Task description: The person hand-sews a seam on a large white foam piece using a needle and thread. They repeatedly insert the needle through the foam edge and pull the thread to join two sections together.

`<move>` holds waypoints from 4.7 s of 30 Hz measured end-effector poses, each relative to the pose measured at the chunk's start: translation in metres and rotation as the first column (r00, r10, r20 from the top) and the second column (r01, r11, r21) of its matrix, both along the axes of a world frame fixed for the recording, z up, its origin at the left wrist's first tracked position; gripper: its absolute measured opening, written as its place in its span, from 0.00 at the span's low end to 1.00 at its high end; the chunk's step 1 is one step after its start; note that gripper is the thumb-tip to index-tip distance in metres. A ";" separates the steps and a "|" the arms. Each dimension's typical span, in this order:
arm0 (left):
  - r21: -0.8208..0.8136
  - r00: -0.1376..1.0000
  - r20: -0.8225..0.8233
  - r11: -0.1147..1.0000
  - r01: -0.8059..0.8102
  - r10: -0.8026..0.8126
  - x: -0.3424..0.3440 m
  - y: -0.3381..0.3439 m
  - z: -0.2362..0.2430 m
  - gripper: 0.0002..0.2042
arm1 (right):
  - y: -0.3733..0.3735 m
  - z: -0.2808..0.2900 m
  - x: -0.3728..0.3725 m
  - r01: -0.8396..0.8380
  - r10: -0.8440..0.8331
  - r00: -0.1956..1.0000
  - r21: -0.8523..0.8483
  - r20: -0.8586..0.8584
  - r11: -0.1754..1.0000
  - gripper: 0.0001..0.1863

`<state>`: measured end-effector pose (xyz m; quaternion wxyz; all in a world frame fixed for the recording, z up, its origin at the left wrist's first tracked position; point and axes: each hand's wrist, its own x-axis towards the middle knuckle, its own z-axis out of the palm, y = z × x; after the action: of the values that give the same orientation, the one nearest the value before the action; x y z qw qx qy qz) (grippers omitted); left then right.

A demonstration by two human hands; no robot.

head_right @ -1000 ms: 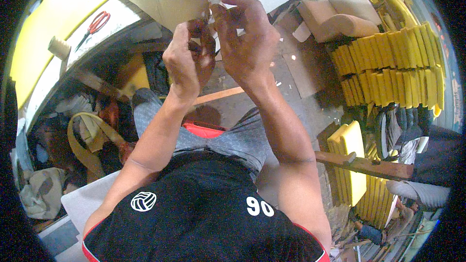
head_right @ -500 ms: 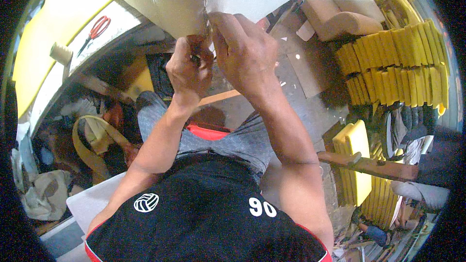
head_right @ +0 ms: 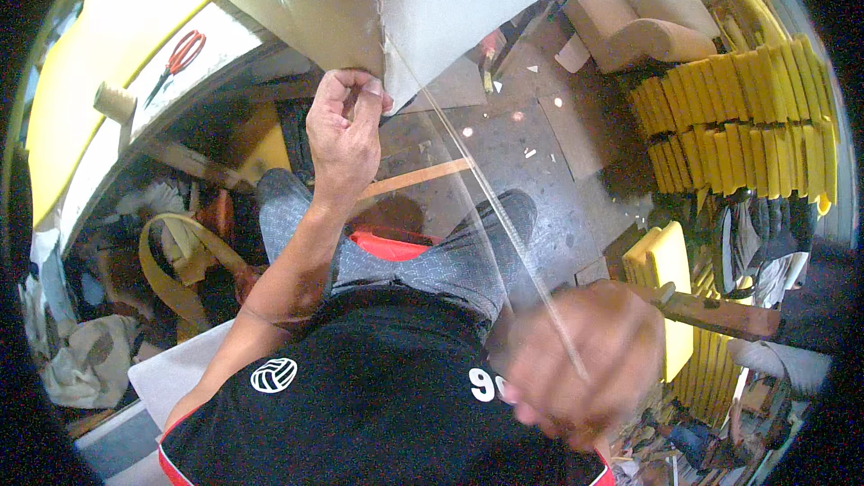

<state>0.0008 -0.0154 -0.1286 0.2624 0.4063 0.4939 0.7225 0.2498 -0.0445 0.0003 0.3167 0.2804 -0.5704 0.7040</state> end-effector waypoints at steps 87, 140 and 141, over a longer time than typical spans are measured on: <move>-0.188 0.773 -0.624 0.982 -0.006 -0.114 -0.027 -0.114 0.023 0.05 | -0.032 -0.118 -0.091 0.835 -0.827 0.350 0.253 0.441 0.488 0.10; 0.115 0.878 -0.444 0.983 -0.140 0.177 -0.034 -0.002 0.036 0.03 | 0.072 -0.098 -0.147 0.874 -0.923 -0.100 0.411 -0.372 -0.260 0.13; 0.104 0.877 -0.449 0.985 -0.139 0.171 -0.034 -0.003 0.037 0.03 | 0.074 -0.098 -0.146 0.866 -0.922 -0.108 0.420 -0.371 -0.271 0.13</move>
<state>-0.0330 -0.0183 -0.0911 0.0664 0.5325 0.5473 0.6423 0.1034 0.0290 -0.0981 0.6049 -0.1976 -0.7705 0.0373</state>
